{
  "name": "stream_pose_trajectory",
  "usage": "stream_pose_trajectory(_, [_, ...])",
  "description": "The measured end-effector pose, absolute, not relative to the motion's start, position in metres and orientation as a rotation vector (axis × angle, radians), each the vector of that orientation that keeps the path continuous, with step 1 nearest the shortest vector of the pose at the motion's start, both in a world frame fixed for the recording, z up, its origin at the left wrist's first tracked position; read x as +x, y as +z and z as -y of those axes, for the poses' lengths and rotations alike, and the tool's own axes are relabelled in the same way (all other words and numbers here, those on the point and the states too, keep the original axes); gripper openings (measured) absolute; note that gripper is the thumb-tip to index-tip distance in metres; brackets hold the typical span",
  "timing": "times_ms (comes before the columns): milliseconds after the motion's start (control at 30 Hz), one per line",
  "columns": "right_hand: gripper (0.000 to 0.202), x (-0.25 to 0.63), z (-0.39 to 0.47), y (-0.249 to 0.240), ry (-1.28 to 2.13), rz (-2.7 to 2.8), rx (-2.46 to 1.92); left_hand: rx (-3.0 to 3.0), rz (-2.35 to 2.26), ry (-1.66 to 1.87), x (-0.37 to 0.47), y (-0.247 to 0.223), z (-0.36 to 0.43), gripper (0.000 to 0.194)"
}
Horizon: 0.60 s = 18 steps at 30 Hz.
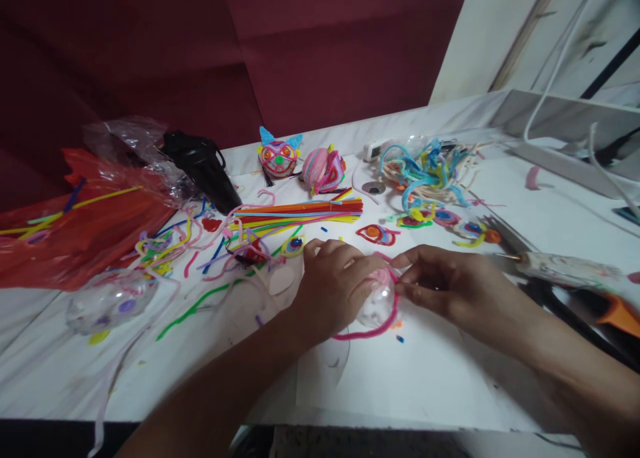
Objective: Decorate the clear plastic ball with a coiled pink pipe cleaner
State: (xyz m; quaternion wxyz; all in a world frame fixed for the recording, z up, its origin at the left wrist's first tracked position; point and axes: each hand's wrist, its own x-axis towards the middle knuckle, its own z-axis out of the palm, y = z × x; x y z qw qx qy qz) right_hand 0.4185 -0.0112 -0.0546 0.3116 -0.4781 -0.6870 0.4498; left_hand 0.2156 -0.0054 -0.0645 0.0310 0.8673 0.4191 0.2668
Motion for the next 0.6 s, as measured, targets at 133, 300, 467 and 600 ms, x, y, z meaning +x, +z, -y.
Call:
stream_pose_trajectory(133, [0.028, 0.417, 0.013, -0.049, 1.164, 1.875, -1.269, 2.684, -1.286, 0.876, 0.216, -0.067, 0.005, 0.016])
stream_pose_trajectory(300, [0.025, 0.414, 0.015, -0.048, 1.022, 1.968, -1.286, 2.675, -1.29, 0.877, 0.216, -0.066, 0.005, 0.015])
stream_pose_trajectory(467, [0.024, 0.41, 0.016, -0.049, 0.942, 1.969, -1.304, 2.668, -1.272, 0.856, 0.216, -0.064, 0.005, 0.014])
stream_pose_trajectory(600, [0.02, 0.407, 0.019, -0.048, 0.73, 1.997, -1.31, 2.663, -1.277, 0.864, 0.216, -0.064, 0.005, 0.012])
